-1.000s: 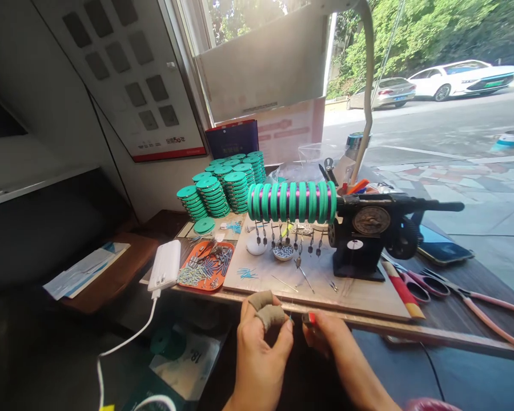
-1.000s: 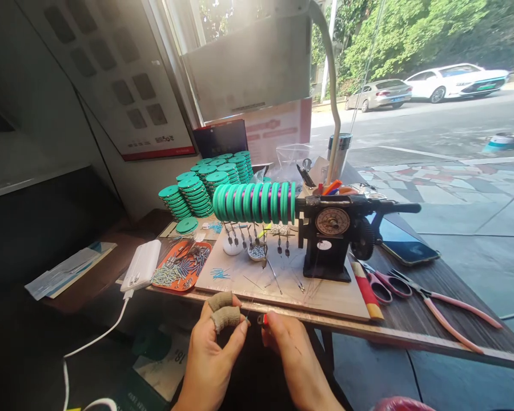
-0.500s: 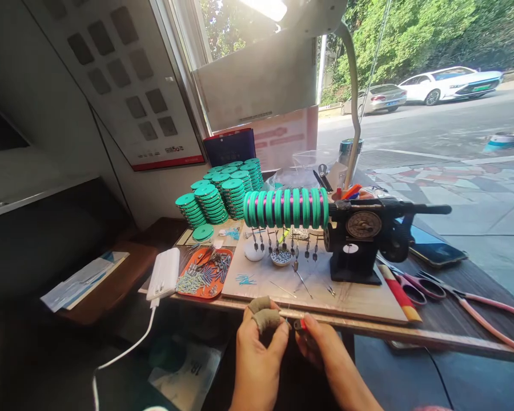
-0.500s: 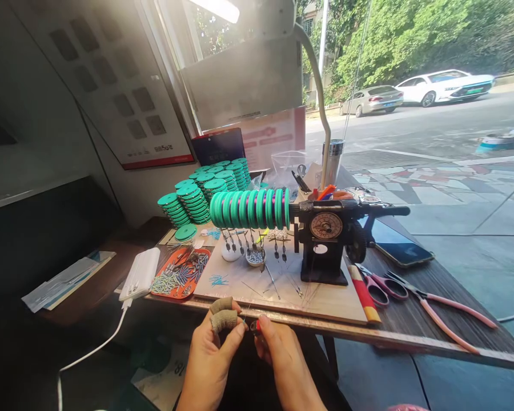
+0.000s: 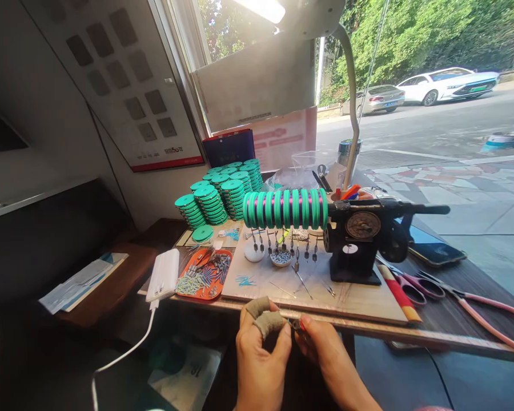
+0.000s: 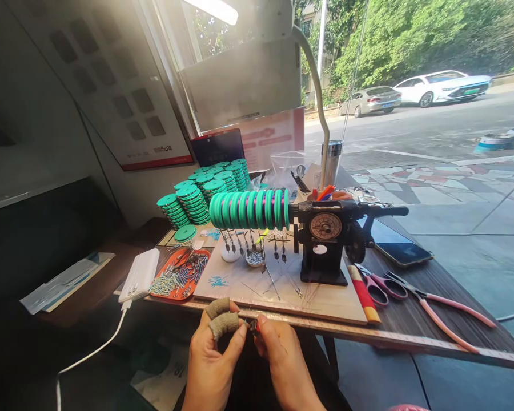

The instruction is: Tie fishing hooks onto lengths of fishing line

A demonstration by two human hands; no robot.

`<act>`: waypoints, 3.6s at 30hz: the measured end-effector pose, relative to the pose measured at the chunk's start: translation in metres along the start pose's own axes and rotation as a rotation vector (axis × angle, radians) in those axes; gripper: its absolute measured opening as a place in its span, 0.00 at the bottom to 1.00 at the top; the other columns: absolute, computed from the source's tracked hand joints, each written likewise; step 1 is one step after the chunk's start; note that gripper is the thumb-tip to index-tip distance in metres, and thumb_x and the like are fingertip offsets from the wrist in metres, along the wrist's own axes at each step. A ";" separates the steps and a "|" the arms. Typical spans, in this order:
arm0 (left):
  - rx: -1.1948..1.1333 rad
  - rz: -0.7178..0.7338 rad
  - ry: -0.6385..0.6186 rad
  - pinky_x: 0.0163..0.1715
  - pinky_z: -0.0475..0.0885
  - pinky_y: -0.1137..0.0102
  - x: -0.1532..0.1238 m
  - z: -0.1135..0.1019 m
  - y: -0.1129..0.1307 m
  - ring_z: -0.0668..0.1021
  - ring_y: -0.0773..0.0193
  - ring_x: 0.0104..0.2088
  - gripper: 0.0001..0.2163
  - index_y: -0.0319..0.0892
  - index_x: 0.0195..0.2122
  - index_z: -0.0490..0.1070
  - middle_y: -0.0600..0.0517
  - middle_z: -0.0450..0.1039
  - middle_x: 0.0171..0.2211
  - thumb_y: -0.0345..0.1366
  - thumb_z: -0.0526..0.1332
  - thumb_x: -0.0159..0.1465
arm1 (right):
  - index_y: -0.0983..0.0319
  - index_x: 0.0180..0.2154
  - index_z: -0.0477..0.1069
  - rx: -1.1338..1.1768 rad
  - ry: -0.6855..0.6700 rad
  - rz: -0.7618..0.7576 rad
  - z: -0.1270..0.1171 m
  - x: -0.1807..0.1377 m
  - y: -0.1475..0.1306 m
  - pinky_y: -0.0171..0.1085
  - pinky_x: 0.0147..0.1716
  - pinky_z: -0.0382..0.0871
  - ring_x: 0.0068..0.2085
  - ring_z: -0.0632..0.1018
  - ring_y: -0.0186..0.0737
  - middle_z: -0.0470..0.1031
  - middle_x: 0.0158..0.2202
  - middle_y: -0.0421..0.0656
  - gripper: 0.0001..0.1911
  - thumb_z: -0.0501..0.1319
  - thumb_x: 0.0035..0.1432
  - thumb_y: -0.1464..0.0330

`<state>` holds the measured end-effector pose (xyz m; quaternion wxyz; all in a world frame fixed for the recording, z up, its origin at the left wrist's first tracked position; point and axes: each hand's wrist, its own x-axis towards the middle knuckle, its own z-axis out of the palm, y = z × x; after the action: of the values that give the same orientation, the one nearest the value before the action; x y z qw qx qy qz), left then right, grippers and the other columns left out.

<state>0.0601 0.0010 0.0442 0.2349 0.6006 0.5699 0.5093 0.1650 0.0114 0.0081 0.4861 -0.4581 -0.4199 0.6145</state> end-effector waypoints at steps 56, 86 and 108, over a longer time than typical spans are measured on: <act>0.096 -0.152 0.390 0.38 0.67 0.67 0.019 -0.001 0.007 0.72 0.60 0.36 0.04 0.42 0.22 0.72 0.49 0.68 0.33 0.33 0.61 0.53 | 0.58 0.10 0.49 -0.007 -0.522 0.148 0.021 0.049 -0.023 0.36 0.20 0.41 0.16 0.51 0.31 0.47 0.11 0.35 0.30 0.41 0.51 0.44; 0.068 -0.155 0.334 0.37 0.67 0.68 0.017 0.000 0.012 0.72 0.61 0.34 0.05 0.41 0.22 0.73 0.49 0.68 0.32 0.34 0.61 0.53 | 0.59 0.10 0.52 0.086 -0.488 0.226 0.017 0.045 -0.015 0.34 0.17 0.42 0.14 0.52 0.28 0.48 0.09 0.34 0.31 0.42 0.51 0.45; -0.039 -0.271 0.182 0.43 0.65 0.67 0.015 -0.006 0.019 0.72 0.58 0.40 0.06 0.40 0.24 0.74 0.47 0.69 0.35 0.35 0.61 0.54 | 0.61 0.34 0.72 -0.109 -0.285 -0.242 -0.004 0.034 -0.035 0.32 0.26 0.63 0.26 0.71 0.38 0.72 0.25 0.41 0.12 0.57 0.53 0.60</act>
<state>0.0605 0.0086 0.0682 0.2604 0.4651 0.6546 0.5361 0.1727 0.0512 0.0360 0.4666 -0.3384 -0.5692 0.5864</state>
